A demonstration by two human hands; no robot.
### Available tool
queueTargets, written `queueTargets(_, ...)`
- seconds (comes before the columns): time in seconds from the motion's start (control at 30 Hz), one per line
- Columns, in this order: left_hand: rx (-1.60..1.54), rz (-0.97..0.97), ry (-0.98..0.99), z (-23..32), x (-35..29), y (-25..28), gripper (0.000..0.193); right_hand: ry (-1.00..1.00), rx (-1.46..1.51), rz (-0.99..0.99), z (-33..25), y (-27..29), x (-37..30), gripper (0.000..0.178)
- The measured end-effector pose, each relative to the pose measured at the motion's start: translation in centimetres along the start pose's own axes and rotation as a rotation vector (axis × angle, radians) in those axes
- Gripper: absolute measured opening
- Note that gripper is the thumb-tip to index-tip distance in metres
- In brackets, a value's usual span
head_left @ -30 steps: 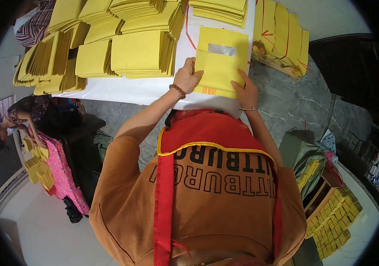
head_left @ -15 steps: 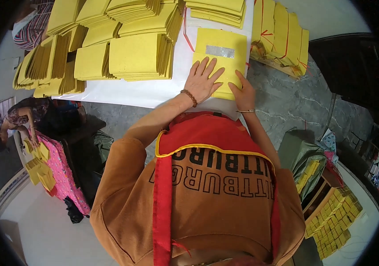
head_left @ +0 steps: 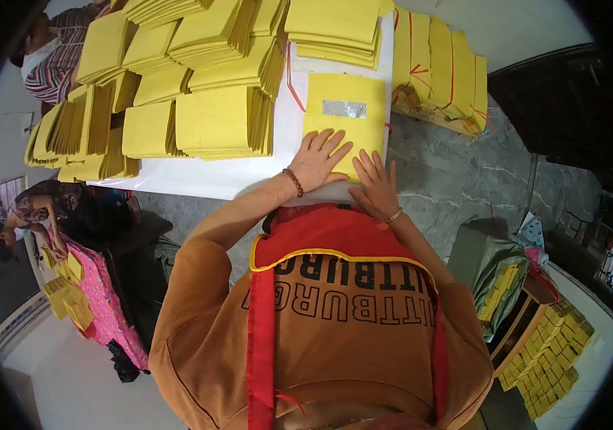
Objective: Folding yellow ritual paper sheets into stacks.
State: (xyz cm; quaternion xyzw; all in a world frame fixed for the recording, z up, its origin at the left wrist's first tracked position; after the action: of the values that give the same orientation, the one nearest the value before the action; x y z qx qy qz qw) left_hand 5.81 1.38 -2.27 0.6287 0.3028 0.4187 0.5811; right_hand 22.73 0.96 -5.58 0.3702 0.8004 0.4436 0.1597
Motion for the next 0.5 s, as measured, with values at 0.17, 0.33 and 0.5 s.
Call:
queueTargets(0.17,0.197,-0.011,-0.155,1.1,1.0,0.6,0.059,-0.156,0.901,0.050,2.5,1.5,0.2,0.048)
queueTargets(0.33,0.146,-0.047,-0.143,-0.2,2.0,0.3,0.045,-0.436,1.344,0.424,4.3,3.1,0.8,0.047)
queueTargets(0.5,-0.471,-0.022,0.000,-6.3,7.5,9.6,0.047,-0.625,1.481,0.639,6.1,1.8,-1.6,0.046)
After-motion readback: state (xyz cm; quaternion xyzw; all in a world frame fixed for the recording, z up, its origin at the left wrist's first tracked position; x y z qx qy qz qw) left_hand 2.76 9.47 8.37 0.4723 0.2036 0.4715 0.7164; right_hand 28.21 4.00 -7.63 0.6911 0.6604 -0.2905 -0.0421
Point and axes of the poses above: each hand's wrist, its own x-axis towards the middle knuckle, its own y-axis out of the back of the hand, z = x × y, the point moved 4 cm from there along x, towards the middle knuckle, and after that the axes turned 12 degrees about x, right-handed, at the moved point
